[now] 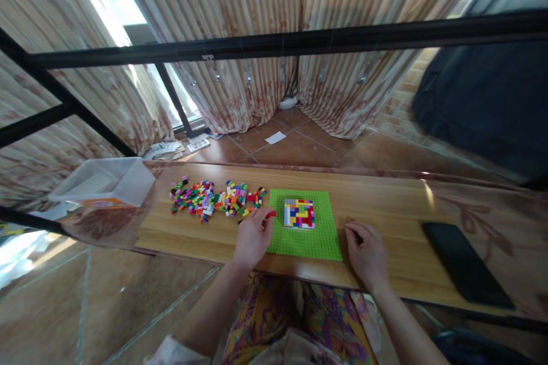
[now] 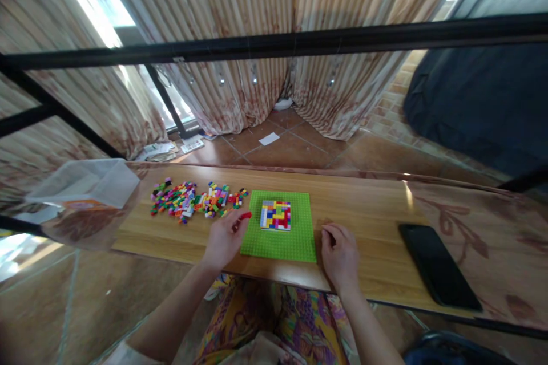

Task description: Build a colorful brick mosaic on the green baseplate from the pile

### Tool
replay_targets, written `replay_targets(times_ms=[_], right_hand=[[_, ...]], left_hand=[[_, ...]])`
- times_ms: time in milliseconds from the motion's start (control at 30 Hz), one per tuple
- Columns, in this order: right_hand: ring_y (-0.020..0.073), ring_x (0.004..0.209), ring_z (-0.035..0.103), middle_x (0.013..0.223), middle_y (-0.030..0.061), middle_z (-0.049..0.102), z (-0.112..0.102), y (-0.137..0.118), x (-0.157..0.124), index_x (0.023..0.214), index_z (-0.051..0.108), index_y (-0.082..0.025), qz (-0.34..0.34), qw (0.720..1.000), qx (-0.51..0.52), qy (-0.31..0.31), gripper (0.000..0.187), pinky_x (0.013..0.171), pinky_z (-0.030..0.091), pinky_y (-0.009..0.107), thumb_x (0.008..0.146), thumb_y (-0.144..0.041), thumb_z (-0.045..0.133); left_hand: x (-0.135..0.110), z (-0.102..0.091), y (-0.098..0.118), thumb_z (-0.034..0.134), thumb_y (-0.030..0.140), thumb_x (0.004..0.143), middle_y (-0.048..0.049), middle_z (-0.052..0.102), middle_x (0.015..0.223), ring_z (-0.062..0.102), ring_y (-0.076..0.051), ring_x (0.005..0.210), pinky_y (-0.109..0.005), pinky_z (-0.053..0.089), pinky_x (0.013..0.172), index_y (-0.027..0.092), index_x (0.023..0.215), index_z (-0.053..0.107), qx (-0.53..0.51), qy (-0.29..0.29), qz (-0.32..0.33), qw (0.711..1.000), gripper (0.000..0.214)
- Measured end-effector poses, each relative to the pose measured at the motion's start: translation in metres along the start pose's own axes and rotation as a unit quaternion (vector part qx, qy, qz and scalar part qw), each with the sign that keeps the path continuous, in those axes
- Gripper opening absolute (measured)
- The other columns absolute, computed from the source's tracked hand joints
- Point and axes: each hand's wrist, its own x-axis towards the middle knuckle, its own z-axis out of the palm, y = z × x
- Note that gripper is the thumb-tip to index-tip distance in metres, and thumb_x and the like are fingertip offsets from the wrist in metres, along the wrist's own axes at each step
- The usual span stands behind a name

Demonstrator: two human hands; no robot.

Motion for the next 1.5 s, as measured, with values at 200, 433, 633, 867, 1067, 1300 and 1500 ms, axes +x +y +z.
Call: replay_targets(times_ms=[200,433,633,867,1067,1300,1500], right_hand=[[0.0244,0.091,0.061,0.095,0.0114,0.069,0.0,-0.003,0.001,0.087,0.069,-0.019,0.007,1.0,0.002,0.002,0.028,0.086,0.049,0.042,0.089,-0.037,0.048],[0.0247,0.093,0.06,0.097,0.0112,0.069,0.0,-0.002,0.001,0.089,0.07,-0.02,0.018,1.0,0.007,-0.011,0.031,0.086,0.047,0.043,0.09,-0.04,0.047],[0.0244,0.092,0.06,0.097,0.0109,0.069,0.0,-0.002,0.001,0.088,0.07,-0.02,0.017,1.0,0.001,-0.013,0.031,0.086,0.047,0.042,0.091,-0.04,0.046],[0.0239,0.092,0.06,0.097,0.0109,0.069,0.001,-0.001,0.001,0.089,0.07,-0.019,0.014,1.0,0.0,-0.014,0.031,0.086,0.047,0.041,0.091,-0.039,0.047],[0.0238,0.092,0.059,0.098,0.0108,0.069,0.001,-0.001,0.001,0.089,0.07,-0.019,0.007,1.0,-0.003,-0.015,0.031,0.086,0.047,0.04,0.091,-0.039,0.046],[0.0235,0.092,0.06,0.097,0.0113,0.069,0.0,-0.002,0.001,0.088,0.07,-0.018,0.006,1.0,-0.001,-0.011,0.029,0.085,0.048,0.04,0.091,-0.037,0.048],[0.0232,0.092,0.06,0.097,0.0104,0.069,0.001,-0.002,0.001,0.089,0.07,-0.018,0.003,1.0,-0.001,-0.009,0.027,0.084,0.047,0.039,0.091,-0.036,0.049]], left_hand=[[0.018,0.029,0.017,0.046,0.019,0.092,-0.005,0.066,0.099,0.064,-0.015,0.088,-0.028,0.052,0.081,0.024,0.11,0.066,0.031,0.014,0.046,0.998,0.027],[0.02,0.047,0.028,0.049,0.021,0.09,-0.0064,0.061,0.099,0.056,-0.019,0.093,-0.031,0.05,0.081,0.026,0.109,0.067,0.173,0.013,0.065,0.983,0.027],[0.015,0.05,0.028,0.05,0.022,0.09,-0.008,0.059,0.099,0.054,-0.021,0.092,-0.035,0.049,0.082,0.025,0.113,0.065,0.185,-0.001,0.073,0.98,0.028],[0.008,0.042,0.024,0.044,0.018,0.091,-0.0098,0.058,0.11,0.055,-0.022,0.102,-0.039,0.047,0.093,0.02,0.124,0.058,0.127,-0.026,0.098,0.987,0.036],[0.016,0.038,0.02,0.044,0.015,0.089,-0.0091,0.06,0.108,0.056,-0.021,0.101,-0.038,0.047,0.093,0.02,0.118,0.062,0.105,-0.054,0.087,0.989,0.034],[0.016,0.032,0.02,0.054,0.017,0.083,-0.0085,0.059,0.114,0.056,-0.021,0.107,-0.039,0.046,0.096,0.02,0.116,0.06,0.089,-0.07,0.096,0.989,0.033],[0.014,0.033,0.023,0.061,0.021,0.081,-0.0065,0.06,0.113,0.055,-0.022,0.108,-0.039,0.044,0.097,0.02,0.106,0.061,0.121,-0.07,0.094,0.986,0.025]])
